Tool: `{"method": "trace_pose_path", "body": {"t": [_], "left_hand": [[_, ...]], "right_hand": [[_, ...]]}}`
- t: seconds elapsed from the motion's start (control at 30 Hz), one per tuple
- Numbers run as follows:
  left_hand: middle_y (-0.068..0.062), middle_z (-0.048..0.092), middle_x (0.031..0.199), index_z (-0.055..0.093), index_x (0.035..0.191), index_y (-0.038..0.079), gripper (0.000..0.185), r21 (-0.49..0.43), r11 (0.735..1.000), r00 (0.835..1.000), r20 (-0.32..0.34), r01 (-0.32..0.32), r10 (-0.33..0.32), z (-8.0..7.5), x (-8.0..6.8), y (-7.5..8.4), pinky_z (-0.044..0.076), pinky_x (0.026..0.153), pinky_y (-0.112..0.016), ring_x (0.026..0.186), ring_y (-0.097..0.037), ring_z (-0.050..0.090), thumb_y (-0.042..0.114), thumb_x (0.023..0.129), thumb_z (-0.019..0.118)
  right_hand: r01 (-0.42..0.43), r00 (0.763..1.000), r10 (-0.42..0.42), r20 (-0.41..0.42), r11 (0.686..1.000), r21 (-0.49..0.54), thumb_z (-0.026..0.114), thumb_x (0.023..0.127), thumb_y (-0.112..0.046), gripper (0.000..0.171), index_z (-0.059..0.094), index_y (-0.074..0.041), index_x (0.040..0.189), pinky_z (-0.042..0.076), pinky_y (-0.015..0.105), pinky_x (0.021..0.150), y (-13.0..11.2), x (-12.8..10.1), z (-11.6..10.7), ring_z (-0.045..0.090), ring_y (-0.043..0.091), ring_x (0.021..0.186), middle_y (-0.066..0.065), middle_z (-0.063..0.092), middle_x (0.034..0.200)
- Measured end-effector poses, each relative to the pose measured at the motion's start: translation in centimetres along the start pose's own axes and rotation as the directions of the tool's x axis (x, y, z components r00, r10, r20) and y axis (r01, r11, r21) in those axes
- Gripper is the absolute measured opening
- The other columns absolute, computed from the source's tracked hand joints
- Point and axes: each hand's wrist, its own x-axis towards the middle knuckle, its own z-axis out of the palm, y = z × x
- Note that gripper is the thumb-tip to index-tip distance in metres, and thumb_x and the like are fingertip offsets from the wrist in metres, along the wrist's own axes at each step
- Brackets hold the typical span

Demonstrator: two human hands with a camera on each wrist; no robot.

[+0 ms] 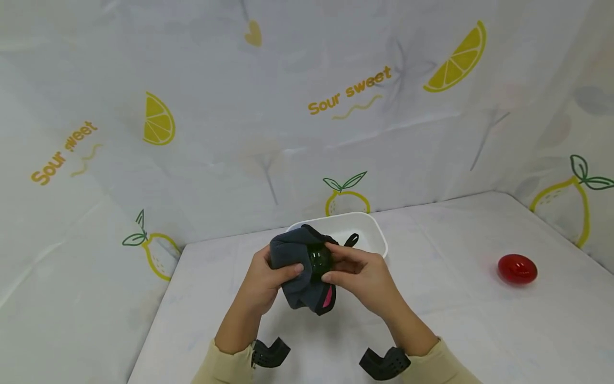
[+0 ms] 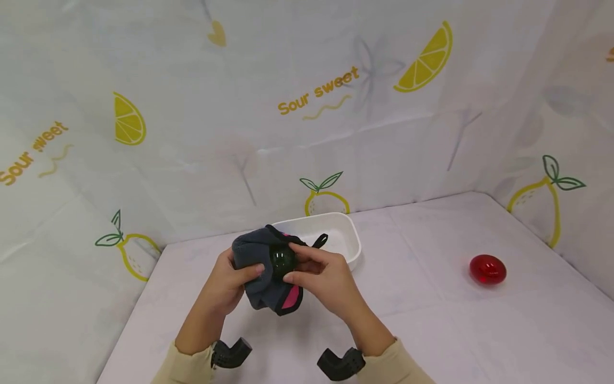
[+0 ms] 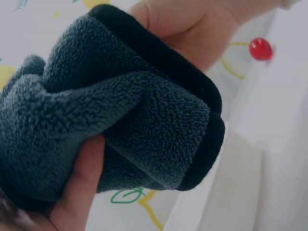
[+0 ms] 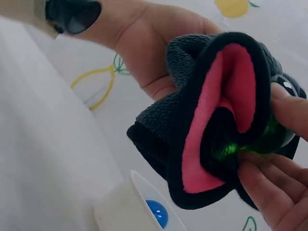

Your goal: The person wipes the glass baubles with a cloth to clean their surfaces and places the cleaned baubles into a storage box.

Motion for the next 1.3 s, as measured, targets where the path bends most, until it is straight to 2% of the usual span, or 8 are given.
{"method": "trace_pose_path", "body": {"t": [0.13,0.33,0.43,0.57,0.73,0.8,0.97,1.3], "left_hand": [[-0.01,0.064,0.12,0.058,0.128,0.002,0.054,0.097,0.995,0.999,-0.048,0.03,-0.026,0.4,0.0,-0.1,0.056,0.086,-0.036,0.109,-0.024,0.063,0.005,0.079,0.079],[-0.006,0.069,0.114,0.066,0.122,0.018,0.048,0.42,0.907,0.994,-0.109,0.036,0.011,1.6,-0.4,-0.4,0.056,0.084,-0.039,0.103,-0.023,0.066,0.021,0.078,0.084],[-0.004,0.071,0.112,0.067,0.122,0.02,0.047,0.516,0.857,0.992,-0.111,0.012,0.053,2.1,-0.5,-0.5,0.056,0.084,-0.039,0.101,-0.021,0.067,0.025,0.078,0.084],[-0.003,0.071,0.11,0.068,0.12,0.021,0.045,0.497,0.868,0.991,-0.107,-0.018,0.082,2.0,-0.5,-0.4,0.056,0.083,-0.038,0.1,-0.021,0.067,0.022,0.077,0.085],[-0.004,0.07,0.11,0.069,0.116,0.019,0.044,0.422,0.906,0.988,-0.128,-0.026,0.087,1.7,-0.3,-0.1,0.055,0.085,-0.039,0.102,-0.023,0.065,0.017,0.076,0.085],[-0.005,0.07,0.112,0.068,0.117,0.018,0.045,0.384,0.923,0.986,-0.141,-0.033,0.093,1.8,-0.4,0.0,0.055,0.086,-0.039,0.104,-0.023,0.065,0.014,0.075,0.085],[-0.007,0.069,0.114,0.067,0.119,0.015,0.049,0.331,0.936,0.978,-0.128,-0.116,0.167,2.0,-0.5,0.0,0.055,0.087,-0.041,0.106,-0.025,0.064,0.007,0.074,0.085],[0.002,0.064,0.132,0.063,0.129,0.024,0.061,0.439,0.86,0.955,-0.013,-0.262,0.297,2.0,-0.6,-0.5,0.049,0.098,-0.045,0.119,-0.02,0.061,0.01,0.075,0.086]], "right_hand": [[0.185,0.981,-0.193,-0.003,0.944,-0.273,0.084,0.075,-0.01,0.057,0.066,-0.011,0.129,0.057,0.025,0.081,0.0,-0.1,0.3,0.07,0.015,0.095,0.006,0.071,0.11],[0.391,0.884,-0.453,0.114,0.584,-0.712,0.089,0.069,-0.007,0.053,0.071,-0.007,0.119,0.058,0.028,0.077,0.4,-0.1,1.0,0.07,0.022,0.098,0.012,0.069,0.11],[0.395,0.872,-0.47,0.134,0.516,-0.76,0.089,0.067,-0.006,0.05,0.073,-0.005,0.115,0.059,0.029,0.077,0.6,-0.2,1.4,0.071,0.024,0.097,0.014,0.068,0.108],[0.329,0.907,-0.416,0.06,0.612,-0.72,0.09,0.067,-0.006,0.049,0.073,-0.005,0.113,0.058,0.028,0.078,0.5,-0.2,1.4,0.071,0.02,0.096,0.009,0.071,0.106],[0.074,0.99,-0.116,-0.077,0.907,-0.415,0.085,0.074,-0.008,0.048,0.07,-0.007,0.12,0.058,0.024,0.075,0.2,-0.1,1.1,0.072,0.016,0.09,0.008,0.073,0.104],[-0.074,0.994,0.052,-0.1,0.971,-0.229,0.083,0.079,-0.012,0.048,0.067,-0.008,0.124,0.059,0.025,0.075,0.0,0.0,0.9,0.073,0.017,0.088,0.01,0.073,0.103],[-0.27,0.957,0.276,-0.089,0.96,0.078,0.075,0.088,-0.021,0.046,0.061,-0.004,0.128,0.06,0.032,0.075,-0.3,0.3,0.6,0.073,0.023,0.083,0.017,0.073,0.098],[-0.305,0.952,0.307,0.007,0.939,0.16,0.057,0.101,-0.029,0.037,0.057,0.006,0.114,0.059,0.034,0.079,0.1,0.7,0.4,0.073,0.02,0.083,0.016,0.073,0.095]]}}
